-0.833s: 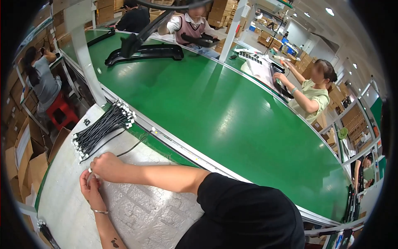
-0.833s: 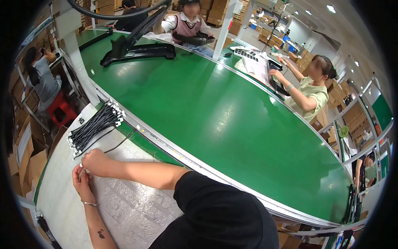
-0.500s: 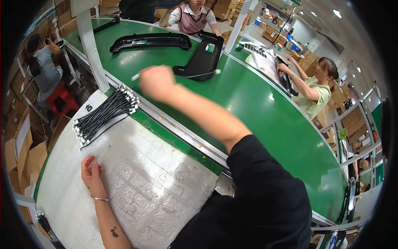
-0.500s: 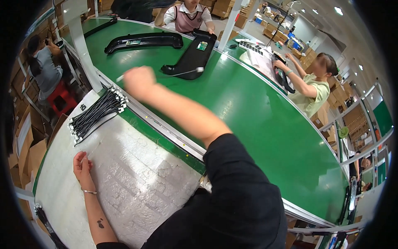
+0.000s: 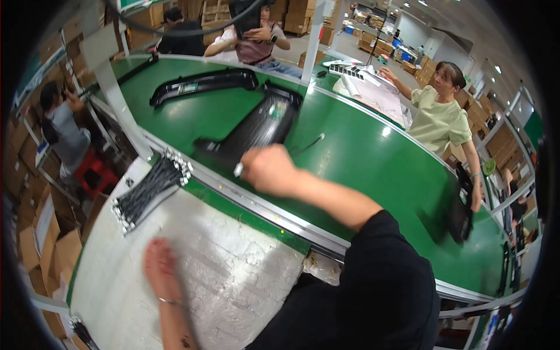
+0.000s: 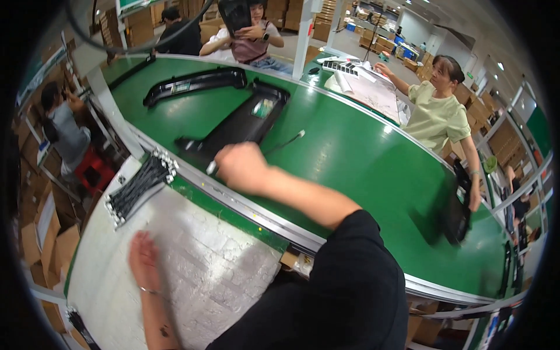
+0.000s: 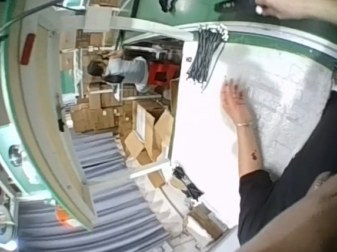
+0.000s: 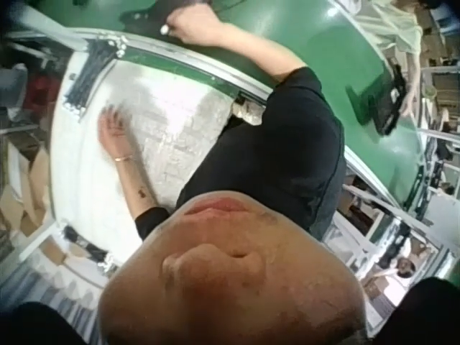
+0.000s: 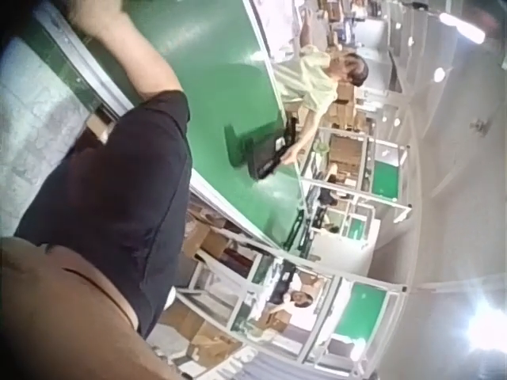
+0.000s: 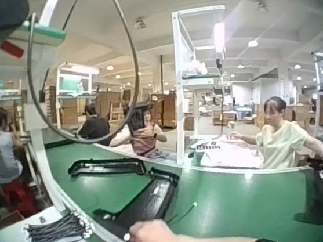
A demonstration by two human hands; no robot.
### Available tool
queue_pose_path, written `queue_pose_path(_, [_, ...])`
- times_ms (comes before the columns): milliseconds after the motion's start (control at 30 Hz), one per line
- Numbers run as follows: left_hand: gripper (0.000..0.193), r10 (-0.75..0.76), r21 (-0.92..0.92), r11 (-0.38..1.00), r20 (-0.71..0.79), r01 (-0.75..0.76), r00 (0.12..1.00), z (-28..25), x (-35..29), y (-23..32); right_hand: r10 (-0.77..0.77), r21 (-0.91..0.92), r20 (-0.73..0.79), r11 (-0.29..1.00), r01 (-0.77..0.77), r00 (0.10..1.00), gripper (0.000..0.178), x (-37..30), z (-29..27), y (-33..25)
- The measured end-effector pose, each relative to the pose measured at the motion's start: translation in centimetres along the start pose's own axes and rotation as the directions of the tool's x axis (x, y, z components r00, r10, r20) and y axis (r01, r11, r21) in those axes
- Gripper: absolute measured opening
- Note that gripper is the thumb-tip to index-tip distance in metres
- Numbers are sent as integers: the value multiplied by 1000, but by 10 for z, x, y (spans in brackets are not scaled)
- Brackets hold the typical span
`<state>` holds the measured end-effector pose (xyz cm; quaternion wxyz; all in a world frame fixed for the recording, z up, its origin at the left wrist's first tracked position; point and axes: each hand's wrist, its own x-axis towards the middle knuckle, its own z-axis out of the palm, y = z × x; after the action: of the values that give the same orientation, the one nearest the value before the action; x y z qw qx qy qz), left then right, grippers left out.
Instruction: Connecting cables to circuit boards and placing them into plastic housings on an assembly line.
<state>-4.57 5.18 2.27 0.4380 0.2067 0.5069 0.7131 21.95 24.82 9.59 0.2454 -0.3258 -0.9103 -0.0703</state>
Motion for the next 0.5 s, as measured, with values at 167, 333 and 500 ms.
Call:
queue_pose_path(167, [36,-310,-343,737,594,582,742,43,-37,-18,-461,397,47,823,407,886,18,-45,-30,-129])
queue_pose_path(333, [25,-232,-232,943,65,241,971,-40,-55,1,-470,405,-164,770,494,867,33,-37,-75,-121])
queue_pose_path(500, [46,-195,-233,961,-195,148,961,-123,-136,60,-304,277,17,917,288,953,16,-38,-64,-69])
